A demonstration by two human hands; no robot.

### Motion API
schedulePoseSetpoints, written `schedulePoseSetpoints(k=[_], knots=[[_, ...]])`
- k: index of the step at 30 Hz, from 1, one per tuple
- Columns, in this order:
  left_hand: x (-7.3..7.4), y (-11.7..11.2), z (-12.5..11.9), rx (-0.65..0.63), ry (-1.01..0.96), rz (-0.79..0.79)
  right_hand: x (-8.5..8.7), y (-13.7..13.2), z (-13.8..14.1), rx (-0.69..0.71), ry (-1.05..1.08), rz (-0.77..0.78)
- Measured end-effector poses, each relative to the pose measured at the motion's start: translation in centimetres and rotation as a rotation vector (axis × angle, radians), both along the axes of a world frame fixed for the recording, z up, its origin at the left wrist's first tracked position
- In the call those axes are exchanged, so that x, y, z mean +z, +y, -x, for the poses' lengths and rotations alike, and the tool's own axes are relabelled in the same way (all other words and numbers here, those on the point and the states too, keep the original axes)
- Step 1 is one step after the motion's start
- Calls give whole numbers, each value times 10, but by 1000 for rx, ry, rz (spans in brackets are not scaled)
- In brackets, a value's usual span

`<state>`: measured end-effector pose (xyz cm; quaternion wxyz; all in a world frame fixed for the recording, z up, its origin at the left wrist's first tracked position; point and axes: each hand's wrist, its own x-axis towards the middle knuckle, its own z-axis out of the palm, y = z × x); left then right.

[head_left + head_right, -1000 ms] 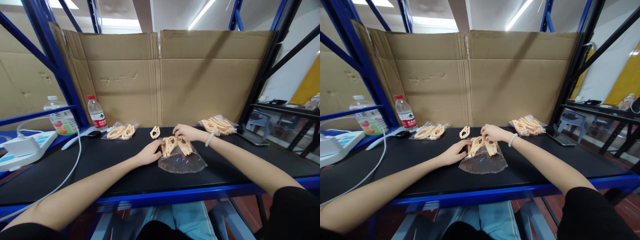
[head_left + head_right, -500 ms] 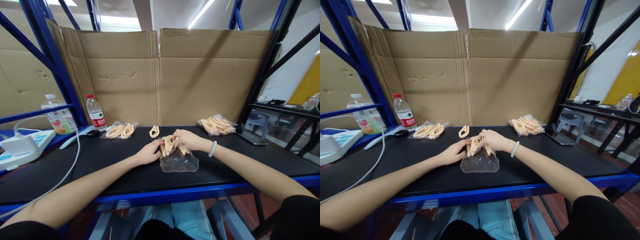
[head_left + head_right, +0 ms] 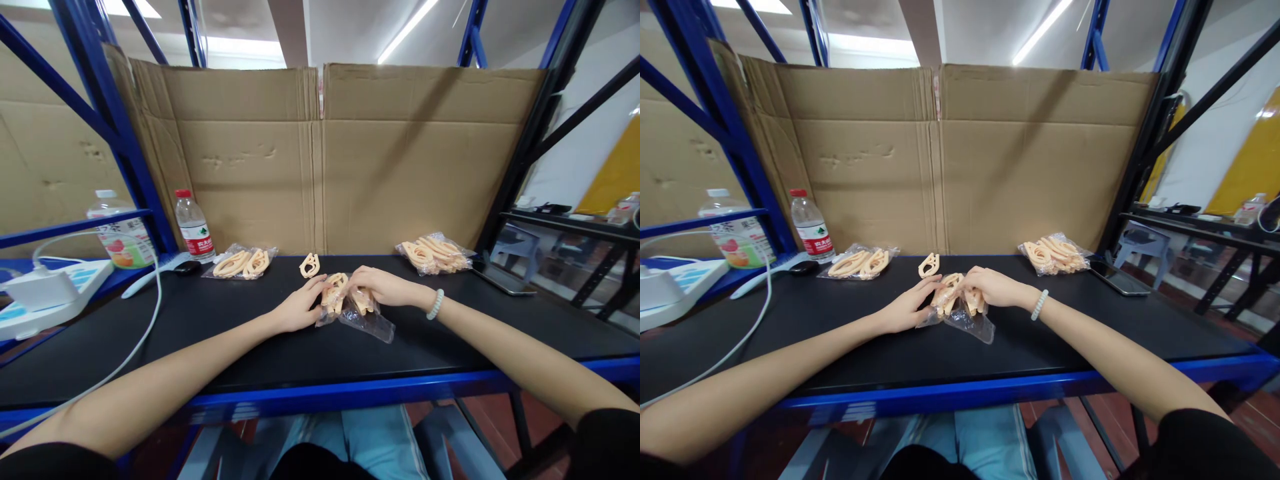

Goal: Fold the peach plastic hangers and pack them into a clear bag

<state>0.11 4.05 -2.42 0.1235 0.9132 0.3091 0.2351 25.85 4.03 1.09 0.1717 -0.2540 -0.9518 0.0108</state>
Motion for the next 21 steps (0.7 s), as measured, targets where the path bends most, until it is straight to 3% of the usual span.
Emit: schedulePoseSetpoints(k=[5,9,15,18,21], knots=[[0,1,-2,-68,-68,-35,3,27,-4,-181,216,45],[1,-1,-2,-36,-71,-60,6,59,4,-287,173,312],[4,-5,-4,-68,-28,-119,9,86,29,-289,61,638],[3,-4,-5,-54,-25,-141,9,90,33,-292,42,720],[0,-2,-4,37,-66,-162,7,88,32,-304,53,750]])
